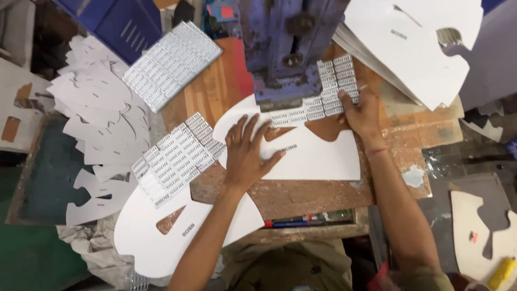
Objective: Applying "BOSS" brand labels to white shoe upper components using a manual press machine.
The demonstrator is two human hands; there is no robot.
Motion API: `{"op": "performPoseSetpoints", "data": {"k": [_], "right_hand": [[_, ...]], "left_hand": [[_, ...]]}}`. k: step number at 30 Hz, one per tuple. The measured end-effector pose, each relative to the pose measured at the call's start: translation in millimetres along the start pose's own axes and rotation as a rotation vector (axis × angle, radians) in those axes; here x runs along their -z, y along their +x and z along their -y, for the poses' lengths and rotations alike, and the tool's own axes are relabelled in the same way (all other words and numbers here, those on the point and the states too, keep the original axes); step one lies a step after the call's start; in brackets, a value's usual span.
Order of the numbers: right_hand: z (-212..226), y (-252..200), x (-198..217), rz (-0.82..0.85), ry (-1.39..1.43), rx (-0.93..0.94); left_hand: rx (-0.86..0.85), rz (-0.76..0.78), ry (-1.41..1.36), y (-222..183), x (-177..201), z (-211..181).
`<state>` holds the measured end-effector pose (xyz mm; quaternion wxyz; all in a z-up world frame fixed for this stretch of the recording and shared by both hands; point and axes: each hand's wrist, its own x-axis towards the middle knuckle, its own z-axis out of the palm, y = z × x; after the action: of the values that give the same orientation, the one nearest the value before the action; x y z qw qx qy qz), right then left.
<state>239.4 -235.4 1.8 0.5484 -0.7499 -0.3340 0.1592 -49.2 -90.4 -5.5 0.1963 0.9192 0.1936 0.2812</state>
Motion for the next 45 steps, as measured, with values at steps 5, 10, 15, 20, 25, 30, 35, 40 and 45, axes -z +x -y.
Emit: {"op": "performPoseSetpoints", "data": {"k": [5, 10, 15, 20, 25, 30, 35, 40, 45], "right_hand": [[14.4, -4.0, -8.8, -0.075, 0.015, 0.083], [11.8, -2.6, -7.8, -0.067, 0.024, 0.068], [11.5, -2.1, -7.7, -0.068, -0.013, 0.157], [8.6, -5.7, -8.5, -0.08, -0.011, 0.119], [16.7, -3.8, -9.1, -0.11, -0.021, 0.103], [6.0, -2.4, -7.9, -0.072, -0.026, 0.137], [7.7, -3.8, -6.8, -0.088, -0.006, 0.121], [13.4, -4.3, -8.5, -0.073, 0.002, 0.126], [16.0, -3.5, -9.1, -0.088, -0.033, 0.131]], "left_hand": [[-0.06, -0.009, 0.072, 0.8, -1.7, 1.1], [-0.015, 0.009, 0.127, 8.8, -1.0, -4.6], [0.004, 0.023, 0.115, 4.4, -2.7, -3.0], [0.003, 0.039, 0.103, 2.7, -3.2, -1.4], [0.002, 0.043, 0.124, 3.8, -3.2, -2.9], [0.006, 0.051, 0.111, 5.1, -4.2, 0.4], [-0.005, 0.042, 0.095, 3.4, -3.2, -1.7], [0.008, 0.042, 0.09, 5.1, -2.5, -2.3], [0.005, 0.042, 0.099, 5.4, -2.7, -2.3]]}}
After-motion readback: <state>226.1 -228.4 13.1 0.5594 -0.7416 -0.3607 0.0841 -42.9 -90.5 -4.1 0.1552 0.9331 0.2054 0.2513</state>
